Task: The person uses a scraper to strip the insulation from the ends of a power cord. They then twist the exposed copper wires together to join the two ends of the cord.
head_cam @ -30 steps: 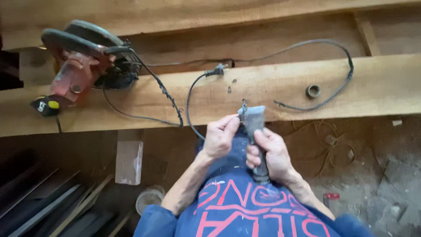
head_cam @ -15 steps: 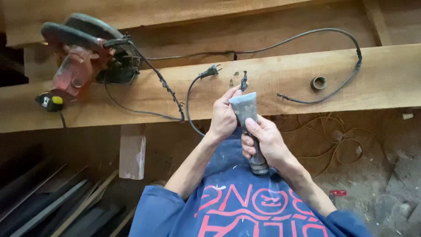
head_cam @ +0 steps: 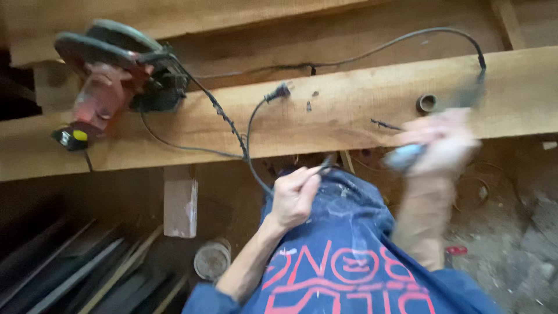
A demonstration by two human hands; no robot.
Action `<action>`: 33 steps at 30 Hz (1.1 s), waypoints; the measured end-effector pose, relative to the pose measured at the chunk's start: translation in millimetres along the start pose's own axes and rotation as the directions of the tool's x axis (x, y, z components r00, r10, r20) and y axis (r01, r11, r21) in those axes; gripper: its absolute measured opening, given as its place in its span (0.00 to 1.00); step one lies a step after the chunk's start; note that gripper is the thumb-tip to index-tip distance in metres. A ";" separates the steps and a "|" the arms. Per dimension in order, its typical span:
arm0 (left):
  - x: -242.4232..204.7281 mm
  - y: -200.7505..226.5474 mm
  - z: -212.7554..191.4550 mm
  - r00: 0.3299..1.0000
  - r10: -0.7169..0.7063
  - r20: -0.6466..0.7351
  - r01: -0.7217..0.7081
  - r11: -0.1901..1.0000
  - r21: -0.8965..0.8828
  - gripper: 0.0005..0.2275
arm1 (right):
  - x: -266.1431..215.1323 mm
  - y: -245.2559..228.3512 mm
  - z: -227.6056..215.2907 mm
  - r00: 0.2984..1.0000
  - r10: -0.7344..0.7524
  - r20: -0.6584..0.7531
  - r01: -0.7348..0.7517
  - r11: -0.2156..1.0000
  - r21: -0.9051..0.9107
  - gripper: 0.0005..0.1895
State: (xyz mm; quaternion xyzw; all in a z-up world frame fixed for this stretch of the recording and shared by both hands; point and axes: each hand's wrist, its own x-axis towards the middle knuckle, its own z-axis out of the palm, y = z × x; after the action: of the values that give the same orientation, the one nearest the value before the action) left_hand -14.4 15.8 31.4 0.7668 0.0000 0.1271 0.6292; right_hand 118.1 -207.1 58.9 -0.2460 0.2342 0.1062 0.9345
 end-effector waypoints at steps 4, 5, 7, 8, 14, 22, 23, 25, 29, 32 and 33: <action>7.5 -27.5 -1.5 0.892 -0.441 -0.097 0.404 0.876 -0.262 0.11 | 5.7 -49.3 -12.2 0.991 -0.129 0.025 0.130 0.932 -0.340 0.25; 12.2 -38.4 5.0 0.882 -0.465 -0.079 0.401 0.827 -0.395 0.14 | 0.2 -42.2 -17.2 0.997 -0.065 0.045 0.079 0.894 -0.440 0.25; 34.2 -61.9 16.1 0.931 -0.358 -0.075 0.295 0.856 -0.425 0.15 | -0.7 -13.1 -18.3 0.993 0.072 0.098 -0.003 0.824 -0.567 0.20; 32.6 -67.7 19.6 0.944 -0.322 -0.067 0.262 0.860 -0.438 0.15 | -9.6 6.3 -20.7 0.981 0.165 0.098 -0.072 0.790 -0.609 0.16; 29.4 -72.0 25.9 0.893 -0.450 -0.018 0.381 0.777 -0.501 0.14 | -38.7 71.8 -7.6 0.846 0.533 0.004 -0.402 0.644 -0.651 0.09; 27.2 -64.2 28.5 0.961 -0.254 -0.106 0.225 0.947 -0.229 0.11 | -39.0 75.4 -7.7 0.815 0.579 0.006 -0.443 0.630 -0.637 0.10; 27.0 -61.5 28.0 0.964 -0.236 -0.123 0.217 0.964 -0.150 0.11 | -39.5 75.2 -7.6 0.805 0.593 0.009 -0.459 0.632 -0.624 0.10; 26.5 -56.4 27.3 0.958 -0.250 -0.139 0.232 0.963 -0.135 0.10 | -38.1 72.4 -6.6 0.791 0.612 0.007 -0.481 0.628 -0.611 0.10; 26.4 -57.2 28.4 0.961 -0.215 -0.173 0.215 0.976 -0.021 0.11 | -39.5 73.0 -12.4 0.774 0.633 -0.020 -0.525 0.623 -0.580 0.11; 25.8 -53.8 28.3 0.978 -0.133 -0.160 0.140 0.989 0.037 0.12 | -44.3 77.9 -25.6 0.785 0.619 0.001 -0.516 0.655 -0.553 0.11; 27.2 -47.5 27.2 0.982 -0.133 -0.136 0.138 0.990 0.028 0.11 | -47.8 80.8 -28.9 0.792 0.611 0.018 -0.503 0.668 -0.549 0.12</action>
State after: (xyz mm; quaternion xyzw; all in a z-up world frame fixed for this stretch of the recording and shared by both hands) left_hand 24.8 3.7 -13.9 0.7662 0.0968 0.1352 0.6207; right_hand 40.1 -156.6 26.9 -0.3915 0.1658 0.4706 0.7732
